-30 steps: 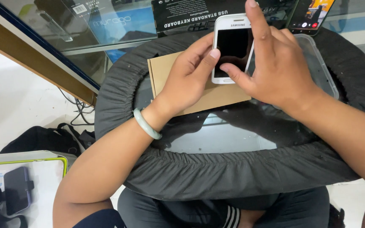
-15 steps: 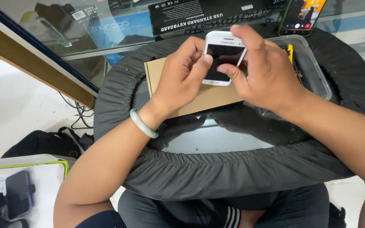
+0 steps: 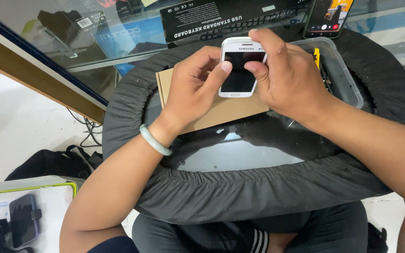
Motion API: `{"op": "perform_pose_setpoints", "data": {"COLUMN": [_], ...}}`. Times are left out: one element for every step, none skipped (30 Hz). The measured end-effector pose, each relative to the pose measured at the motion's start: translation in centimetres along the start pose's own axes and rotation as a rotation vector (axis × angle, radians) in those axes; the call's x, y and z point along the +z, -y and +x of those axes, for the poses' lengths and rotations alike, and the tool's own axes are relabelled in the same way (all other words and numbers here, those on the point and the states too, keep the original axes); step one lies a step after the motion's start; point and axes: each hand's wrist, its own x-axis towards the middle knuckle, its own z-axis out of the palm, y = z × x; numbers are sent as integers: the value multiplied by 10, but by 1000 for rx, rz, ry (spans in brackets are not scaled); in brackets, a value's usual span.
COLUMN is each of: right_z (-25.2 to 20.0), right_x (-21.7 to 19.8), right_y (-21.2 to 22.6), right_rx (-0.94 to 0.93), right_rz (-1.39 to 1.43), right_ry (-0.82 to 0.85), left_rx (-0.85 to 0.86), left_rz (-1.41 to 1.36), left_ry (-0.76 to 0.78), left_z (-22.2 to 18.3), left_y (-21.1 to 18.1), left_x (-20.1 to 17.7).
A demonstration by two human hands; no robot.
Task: The person is disassembling a mobile phone using a screwdriver to pry the case open, cleaning the screen surface, and then reassembling the phone.
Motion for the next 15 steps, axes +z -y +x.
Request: {"op": "perform_pose_setpoints", "data": {"right_z": [1,1,1,1,-1,-2,-3,-3,-4,-4,-3,-3,-2,0,3], "right_x": [-1,-2,-2,-3,-2,-1,0,0,0,0,-1,-1,-2,-5,-8], "right_y": [1,1,1,1,0,0,-1,-1,-2,-2,-1,-1,-1,2,5], "right_rx": [8,7,19,30,30,57,84,83,93,103,103,103,103,105,112], "right_rz": [14,13,21,28,27,35,43,43,49,56,56,55,54,54,72], "right_ry": [0,1,11,21,21,29,36,36,33,30,30,25,21,22,31], "left_rx": [3,3,36,69,70,83,97,98,105,112,112,114,117,116,122], "left_rz": [25,25,61,97,96,91,86,85,98,111,111,114,117,117,135], "left_ry": [-5,-5,-1,5,4,-7,-18,-18,-25,-31,-31,-38,-45,-45,-51], "left_z": [0,1,1,2,2,2,2,2,1,1,0,0,0,0,0], "left_y": [0,-1,-2,-3,-3,-4,-5,-4,-4,-3,-4,-5,-6,-5,-4], "left_x": [0,-1,-1,-2,-2,-1,-1,-1,-1,-1,0,0,1,0,0]}}
